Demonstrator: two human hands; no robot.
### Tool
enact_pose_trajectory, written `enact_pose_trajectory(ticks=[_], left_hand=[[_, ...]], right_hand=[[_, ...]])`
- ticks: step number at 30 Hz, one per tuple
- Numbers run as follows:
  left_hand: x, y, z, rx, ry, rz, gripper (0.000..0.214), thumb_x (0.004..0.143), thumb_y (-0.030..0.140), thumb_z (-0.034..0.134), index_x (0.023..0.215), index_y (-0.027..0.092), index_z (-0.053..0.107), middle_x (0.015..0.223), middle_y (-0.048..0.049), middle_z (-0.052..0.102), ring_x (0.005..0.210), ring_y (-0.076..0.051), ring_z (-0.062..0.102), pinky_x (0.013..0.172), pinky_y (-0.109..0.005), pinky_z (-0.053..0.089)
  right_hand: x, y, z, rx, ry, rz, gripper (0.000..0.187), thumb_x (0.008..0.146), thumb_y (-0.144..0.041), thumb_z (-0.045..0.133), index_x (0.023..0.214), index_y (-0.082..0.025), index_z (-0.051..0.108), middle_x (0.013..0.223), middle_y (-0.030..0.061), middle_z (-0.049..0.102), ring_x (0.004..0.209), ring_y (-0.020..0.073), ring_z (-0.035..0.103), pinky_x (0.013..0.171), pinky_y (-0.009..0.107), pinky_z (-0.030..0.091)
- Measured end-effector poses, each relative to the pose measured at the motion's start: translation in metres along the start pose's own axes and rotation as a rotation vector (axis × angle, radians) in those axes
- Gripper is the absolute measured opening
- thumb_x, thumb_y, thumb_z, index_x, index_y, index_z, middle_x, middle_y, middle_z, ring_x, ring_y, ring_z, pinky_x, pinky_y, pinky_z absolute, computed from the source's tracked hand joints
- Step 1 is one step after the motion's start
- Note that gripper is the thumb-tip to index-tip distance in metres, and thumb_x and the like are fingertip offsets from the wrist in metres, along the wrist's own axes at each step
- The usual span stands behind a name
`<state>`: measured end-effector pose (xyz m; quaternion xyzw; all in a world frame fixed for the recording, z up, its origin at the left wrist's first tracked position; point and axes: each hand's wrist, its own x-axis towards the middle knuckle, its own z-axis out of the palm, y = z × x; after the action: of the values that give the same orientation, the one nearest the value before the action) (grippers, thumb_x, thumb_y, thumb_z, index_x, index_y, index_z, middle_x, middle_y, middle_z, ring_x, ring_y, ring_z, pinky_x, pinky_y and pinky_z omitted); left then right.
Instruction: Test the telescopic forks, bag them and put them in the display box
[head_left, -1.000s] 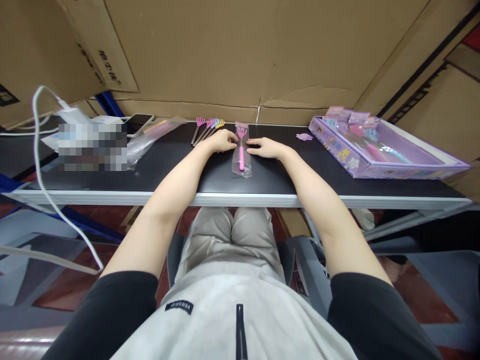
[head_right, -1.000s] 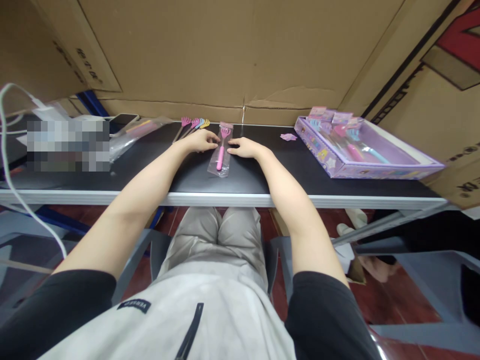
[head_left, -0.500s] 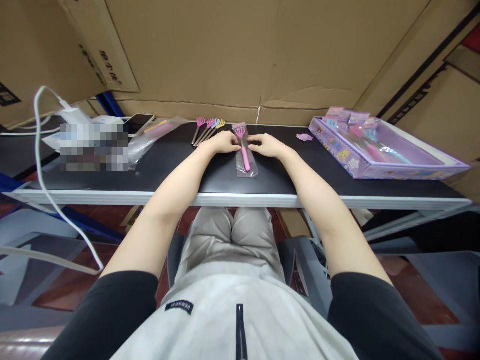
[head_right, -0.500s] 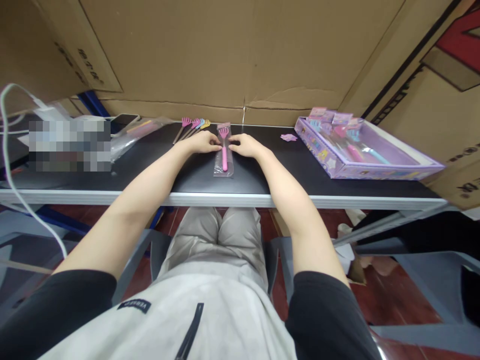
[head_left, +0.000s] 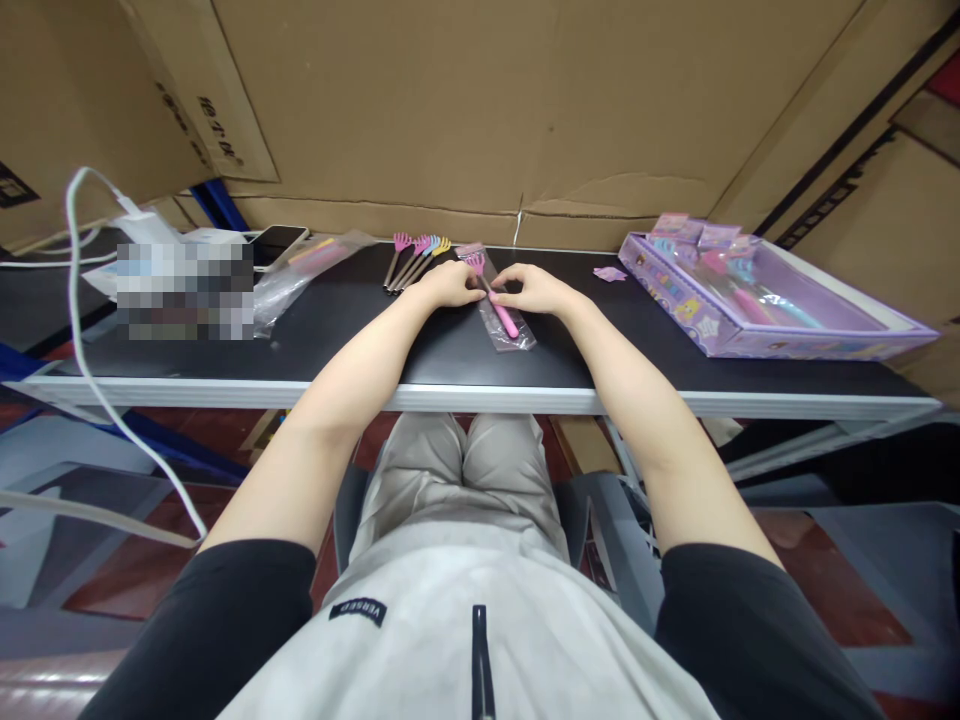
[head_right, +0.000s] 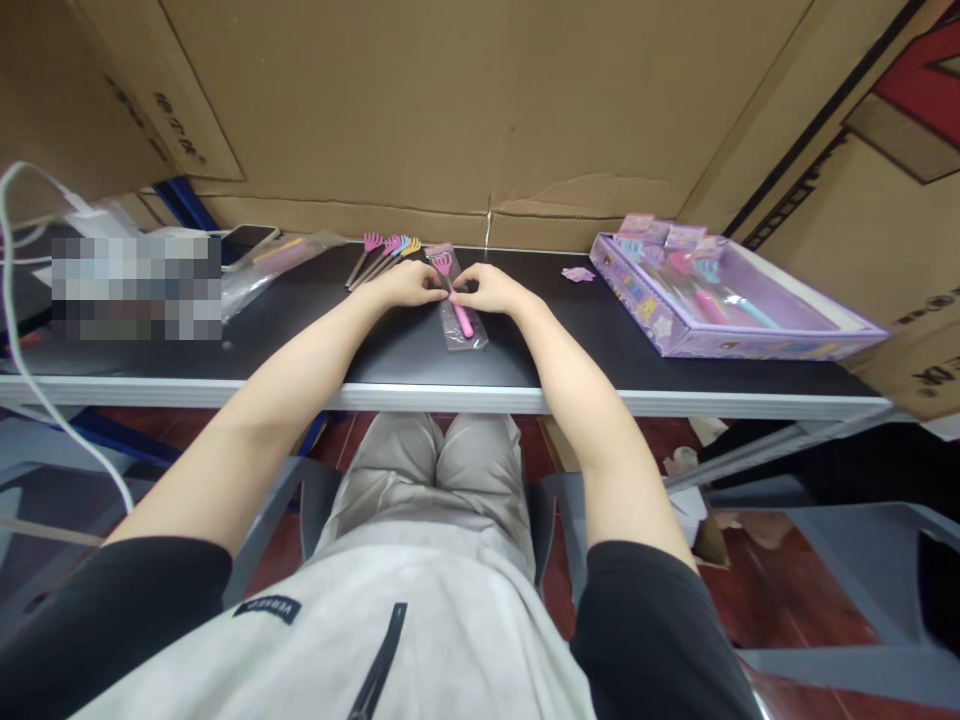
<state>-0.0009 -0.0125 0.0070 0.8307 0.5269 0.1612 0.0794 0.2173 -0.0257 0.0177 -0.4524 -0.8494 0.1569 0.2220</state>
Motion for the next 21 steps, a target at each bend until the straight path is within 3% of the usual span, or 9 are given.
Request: enact_pose_trajectory(ticks=[10,21], left_hand=[[-0.003,0.004,-0.006,0.049,-0.05,0.026,0.04,0.099,0.034,0.069,0.131,0.017,0.085,0.124,-0.0111,0.086,0.12,-0.029,0.079,0.11,-0.033,0.057],[0.003,-0.004,0.001,0.002,0.01,0.056,0.042,0.1,0.029,0.068,0.137,0.013,0.081,0.13,-0.0145,0.084,0.128,-0.029,0.076,0.118,-0.037,0.055]], right_hand=[[-0.003,-0.017,-0.004,-0.187,-0.058,0.113,0.039,0.095,-0.035,0.077,0.123,-0.01,0.087,0.12,0.0163,0.084,0.11,0.0284,0.076,0.102,0.036,0.057],[-0.012,-0.031,-0.011,-0.239,-0.047,0.281,0.043,0.107,-0.027,0.066,0.145,-0.014,0.08,0.134,0.0144,0.083,0.119,0.0248,0.078,0.103,0.028,0.055]])
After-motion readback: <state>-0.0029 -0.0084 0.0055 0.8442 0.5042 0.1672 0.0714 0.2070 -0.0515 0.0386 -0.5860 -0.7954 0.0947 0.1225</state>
